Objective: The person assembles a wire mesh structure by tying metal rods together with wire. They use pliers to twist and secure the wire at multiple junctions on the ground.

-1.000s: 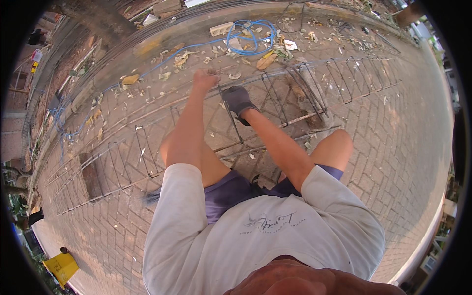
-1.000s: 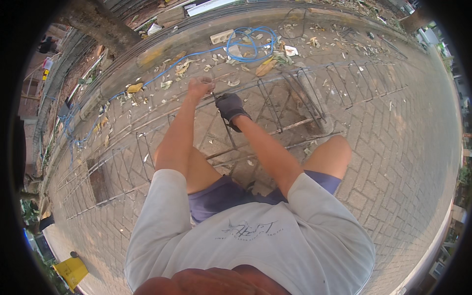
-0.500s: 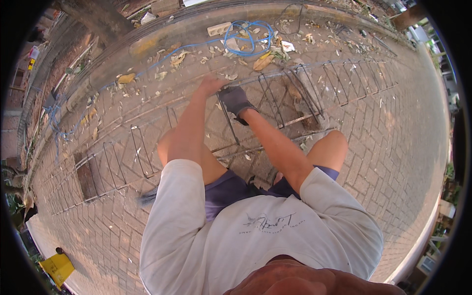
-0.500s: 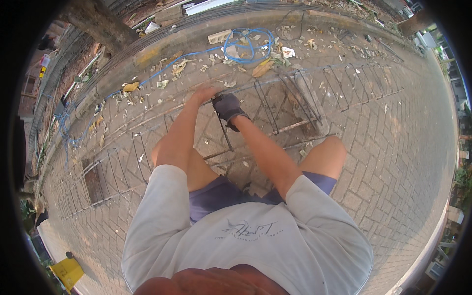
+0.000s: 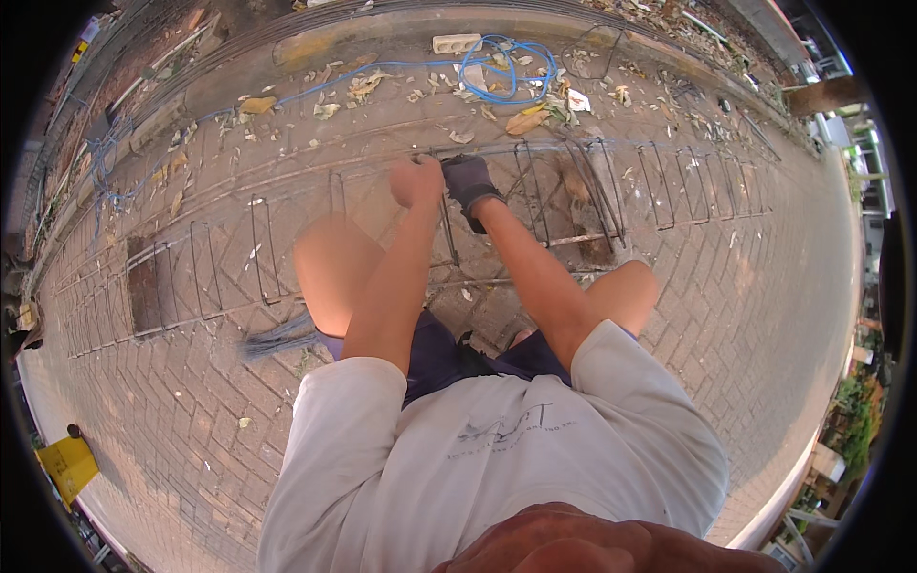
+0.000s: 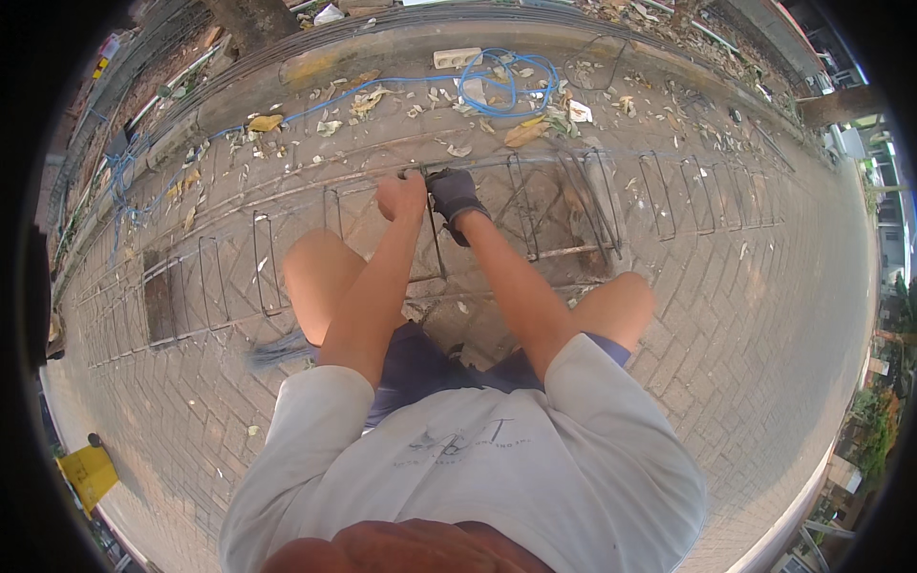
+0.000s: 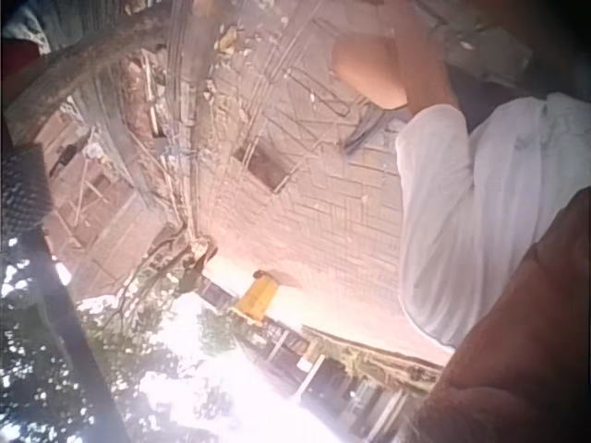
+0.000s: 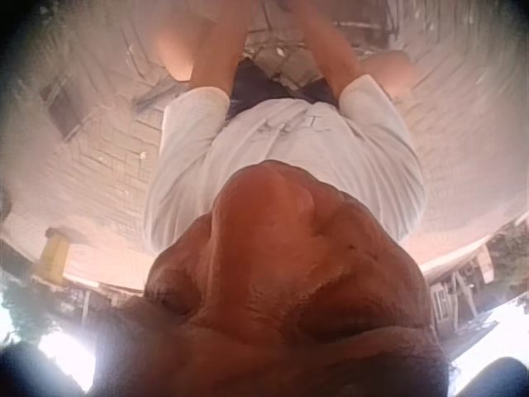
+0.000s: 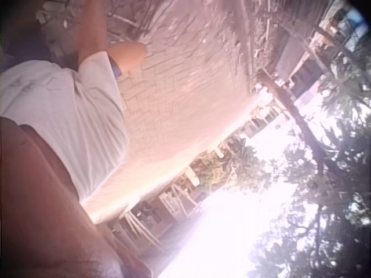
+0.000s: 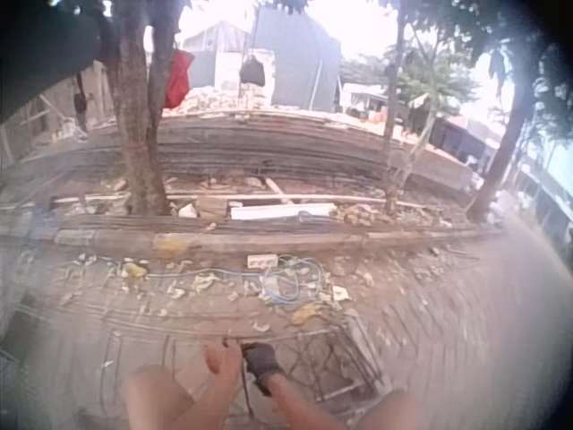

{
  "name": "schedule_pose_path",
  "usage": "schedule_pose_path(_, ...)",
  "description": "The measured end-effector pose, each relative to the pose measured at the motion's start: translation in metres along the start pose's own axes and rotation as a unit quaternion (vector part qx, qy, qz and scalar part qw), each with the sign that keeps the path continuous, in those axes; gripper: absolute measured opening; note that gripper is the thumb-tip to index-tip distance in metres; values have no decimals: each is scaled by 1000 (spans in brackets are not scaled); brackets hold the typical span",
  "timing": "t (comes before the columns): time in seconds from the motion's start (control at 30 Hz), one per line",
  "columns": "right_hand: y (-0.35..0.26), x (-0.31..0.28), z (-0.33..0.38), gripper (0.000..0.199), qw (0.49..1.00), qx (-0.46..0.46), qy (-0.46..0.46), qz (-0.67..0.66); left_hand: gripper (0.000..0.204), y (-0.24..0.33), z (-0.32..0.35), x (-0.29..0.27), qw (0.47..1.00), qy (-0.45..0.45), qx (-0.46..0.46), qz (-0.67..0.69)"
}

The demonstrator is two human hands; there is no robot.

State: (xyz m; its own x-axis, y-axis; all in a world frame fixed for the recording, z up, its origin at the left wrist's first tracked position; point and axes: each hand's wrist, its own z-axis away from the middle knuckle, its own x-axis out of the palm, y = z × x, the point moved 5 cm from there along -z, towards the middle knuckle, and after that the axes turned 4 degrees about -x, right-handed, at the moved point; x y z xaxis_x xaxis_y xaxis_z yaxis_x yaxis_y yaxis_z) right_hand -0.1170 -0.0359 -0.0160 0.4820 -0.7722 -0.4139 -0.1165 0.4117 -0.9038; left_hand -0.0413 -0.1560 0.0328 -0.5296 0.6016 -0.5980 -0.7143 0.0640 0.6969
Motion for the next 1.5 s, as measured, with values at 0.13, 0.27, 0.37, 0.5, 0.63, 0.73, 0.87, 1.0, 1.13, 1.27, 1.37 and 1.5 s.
schedule_pose_path(0.13, 21, 6, -14, 18, 993, 51, -25, -103, 37, -32, 0, 48, 885, -199, -171, 385)
schedule_pose_path(0.27, 7, -5, -6, 20, 994, 50, 17, -93, 31, -29, -16, 59, 822, -300, -177, 450)
schedule_pose_path(0.37, -15, -16, 3, 23, 995, 85, 40, -45, 28, -32, -20, 55, 815, -311, -200, 447)
schedule_pose_path(0.5, -43, -28, 10, 28, 990, 143, 3, -2, 20, -38, -30, 49, 854, -290, -179, 393)
schedule_pose_path(0.63, -66, -49, 4, 31, 979, 94, -18, 180, 17, -45, -56, 36, 961, -179, -66, 201)
schedule_pose_path(0.73, -92, -63, -11, 28, 944, -21, -8, 330, 20, -39, -65, 26, 983, -109, -7, 150)
schedule_pose_path(0.87, -112, -62, -19, 27, 927, -66, -70, 364, 23, -21, -55, 15, 972, -177, -5, 158)
schedule_pose_path(1.0, -127, -59, -23, 29, 905, -75, -139, 395, 27, 8, -32, -3, 971, -225, 64, 54)
schedule_pose_path(1.13, -134, -72, -24, 26, 870, -63, -183, 454, 27, 34, -13, -27, 972, -133, 163, -102)
schedule_pose_path(1.27, -145, -74, -22, 27, 831, -106, -222, 499, 25, 51, -6, -38, 978, -60, 170, -107)
schedule_pose_path(1.37, -152, -73, -19, 27, 833, -113, -200, 503, 24, 54, -9, -37, 986, -32, 151, -67)
schedule_pose_path(1.5, -166, -74, -14, 24, 834, -174, -150, 501, 24, 48, -12, -22, 978, -18, 207, 6)
